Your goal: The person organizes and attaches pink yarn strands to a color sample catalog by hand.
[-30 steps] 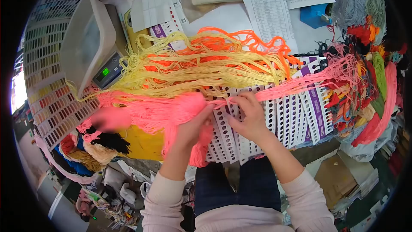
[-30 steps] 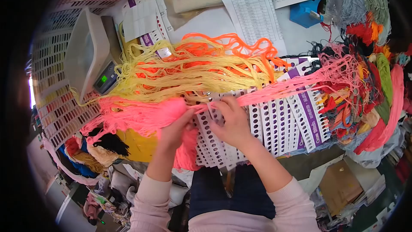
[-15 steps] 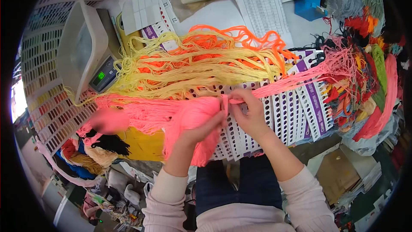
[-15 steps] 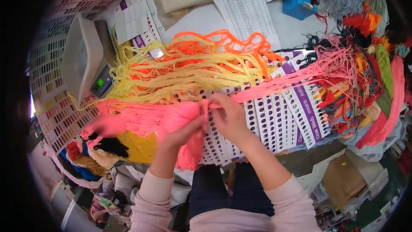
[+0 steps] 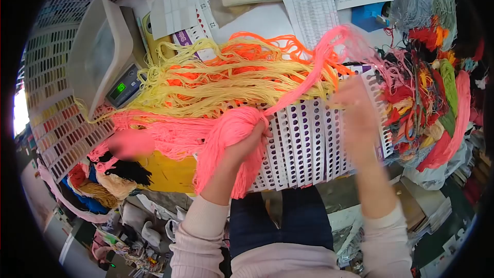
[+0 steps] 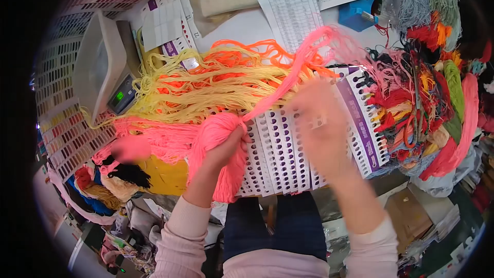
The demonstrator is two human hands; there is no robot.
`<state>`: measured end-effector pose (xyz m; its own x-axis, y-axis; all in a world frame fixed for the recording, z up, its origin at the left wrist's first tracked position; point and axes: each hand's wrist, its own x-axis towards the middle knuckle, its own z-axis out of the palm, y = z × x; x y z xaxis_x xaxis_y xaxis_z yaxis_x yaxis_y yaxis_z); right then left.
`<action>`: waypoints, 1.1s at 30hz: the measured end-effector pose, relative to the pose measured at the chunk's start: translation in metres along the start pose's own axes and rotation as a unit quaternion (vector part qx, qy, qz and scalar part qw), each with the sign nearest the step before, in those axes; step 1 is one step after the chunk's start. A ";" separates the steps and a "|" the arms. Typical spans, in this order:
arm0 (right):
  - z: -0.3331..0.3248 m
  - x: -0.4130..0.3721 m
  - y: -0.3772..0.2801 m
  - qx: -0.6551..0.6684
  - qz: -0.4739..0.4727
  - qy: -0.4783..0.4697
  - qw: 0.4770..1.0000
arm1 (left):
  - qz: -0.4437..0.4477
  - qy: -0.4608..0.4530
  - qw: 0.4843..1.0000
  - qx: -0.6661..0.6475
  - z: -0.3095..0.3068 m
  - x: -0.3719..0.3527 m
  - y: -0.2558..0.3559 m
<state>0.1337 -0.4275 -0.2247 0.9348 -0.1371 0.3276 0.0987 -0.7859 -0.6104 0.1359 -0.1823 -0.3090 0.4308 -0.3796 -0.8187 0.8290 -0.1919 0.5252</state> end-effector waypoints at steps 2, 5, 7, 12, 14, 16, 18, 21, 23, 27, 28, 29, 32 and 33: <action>0.021 -0.016 -0.019 0.131 0.036 -0.065 0.989 | 0.044 -0.041 0.995 -0.074 -0.008 -0.003 0.004; 0.080 -0.058 -0.043 0.339 0.149 -0.186 0.910 | -0.057 -0.137 0.952 -0.267 -0.028 -0.010 0.004; 0.113 -0.075 -0.036 0.293 0.150 -0.205 0.922 | -0.072 -0.126 0.959 -0.241 -0.026 -0.021 0.006; 0.121 -0.073 -0.034 0.314 0.154 -0.180 0.920 | -0.073 -0.119 0.981 -0.134 -0.020 -0.019 0.010; 0.124 -0.074 -0.028 0.423 0.189 -0.142 0.875 | -0.060 -0.101 0.951 -0.287 -0.029 -0.030 0.019; 0.115 -0.068 -0.032 0.438 0.245 -0.188 0.844 | -0.038 -0.007 0.918 -0.394 -0.053 -0.044 0.020; 0.113 -0.069 -0.027 0.375 0.236 -0.232 0.866 | 0.058 0.058 0.920 -0.383 -0.095 -0.074 0.027; 0.115 -0.070 -0.034 0.270 0.173 -0.240 0.916 | 0.178 0.083 0.880 -0.432 -0.158 -0.116 0.038; 0.118 -0.071 -0.035 0.278 0.177 -0.247 0.911 | 0.219 0.326 0.878 -0.274 -0.179 -0.125 0.033; 0.121 -0.072 -0.032 0.242 0.140 -0.236 0.931 | 0.233 0.367 0.900 -0.001 -0.124 -0.095 0.017; 0.125 -0.074 -0.033 0.244 0.116 -0.208 0.940 | 0.235 0.308 0.917 0.092 -0.094 -0.082 0.010; 0.128 -0.073 -0.032 0.246 0.088 -0.179 0.948 | 0.246 0.248 0.920 0.176 -0.065 -0.070 0.003; 0.127 -0.078 -0.025 0.382 0.226 -0.211 0.871 | 0.225 0.113 0.896 0.366 -0.015 -0.021 -0.003; 0.125 -0.078 -0.026 0.439 0.290 -0.213 0.823 | 0.215 0.126 0.847 0.469 -0.012 -0.012 0.003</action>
<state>0.1012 -0.3210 -0.3240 0.9279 0.0355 -0.3711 -0.3728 0.1007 -0.9224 0.1373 -0.1672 -0.3000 0.7818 -0.4142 -0.4660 -0.0207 -0.7643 0.6445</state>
